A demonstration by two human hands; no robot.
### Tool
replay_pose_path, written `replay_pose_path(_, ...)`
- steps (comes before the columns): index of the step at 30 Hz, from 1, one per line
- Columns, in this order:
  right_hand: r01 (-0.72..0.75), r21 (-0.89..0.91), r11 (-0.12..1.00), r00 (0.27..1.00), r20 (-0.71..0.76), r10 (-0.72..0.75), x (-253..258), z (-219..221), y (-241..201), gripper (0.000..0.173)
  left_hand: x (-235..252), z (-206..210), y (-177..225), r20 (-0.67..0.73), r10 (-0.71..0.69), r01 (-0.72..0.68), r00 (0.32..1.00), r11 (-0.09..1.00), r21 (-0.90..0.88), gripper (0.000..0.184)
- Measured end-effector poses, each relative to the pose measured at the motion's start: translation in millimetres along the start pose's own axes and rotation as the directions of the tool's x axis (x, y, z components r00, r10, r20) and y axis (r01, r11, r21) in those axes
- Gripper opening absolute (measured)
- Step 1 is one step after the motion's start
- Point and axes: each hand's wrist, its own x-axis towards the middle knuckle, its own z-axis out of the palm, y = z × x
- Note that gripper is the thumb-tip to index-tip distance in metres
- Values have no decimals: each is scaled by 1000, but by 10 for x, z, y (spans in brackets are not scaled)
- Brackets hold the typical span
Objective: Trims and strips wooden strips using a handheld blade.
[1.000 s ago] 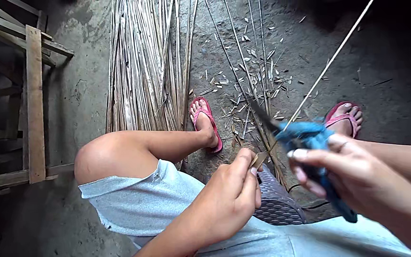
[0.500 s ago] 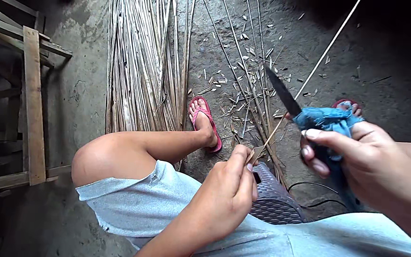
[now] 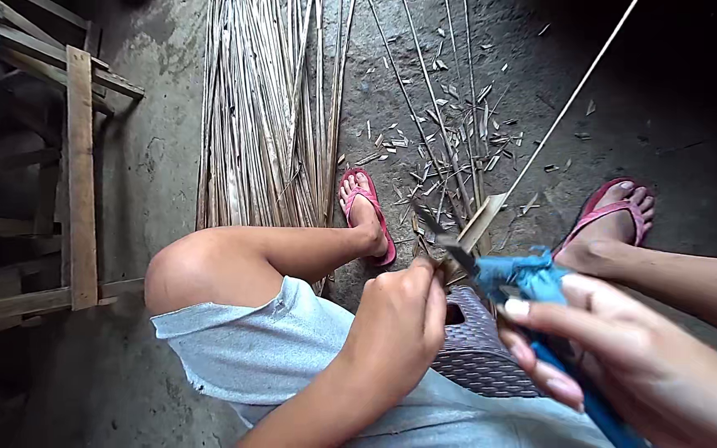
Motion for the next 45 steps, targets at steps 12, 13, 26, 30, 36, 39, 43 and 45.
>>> replay_pose_path(12,15,47,999,980,-197,-5,-7,211,19,19,11,57,68,-150,125,-108,981,988,112,20)
replay_pose_path(13,31,35,999,975,-221,-22,7,213,11,18,7,61,72,-146,141,-124,979,985,119,19)
replay_pose_path(26,280,-296,913,781,-483,-396,271,-315,-43,13,-73,123,96,-133,276,-218,952,915,338,16)
replay_pose_path(30,320,-253,913,788,-465,-405,191,-713,-145,21,-77,97,68,-168,271,-204,948,920,333,17)
replay_pose_path(36,104,-181,978,990,-71,-119,6,-135,-61,22,-55,99,61,-205,222,-159,953,945,285,16)
replay_pose_path(39,-30,-32,999,996,78,33,-21,33,42,21,-54,71,76,-182,179,-118,967,946,301,17)
replay_pose_path(43,-124,71,990,992,28,122,-57,158,97,24,-82,-25,89,5,47,-46,999,951,306,19)
replay_pose_path(45,-149,89,985,989,2,150,-63,182,107,24,-80,-67,95,75,8,-31,997,948,316,20)
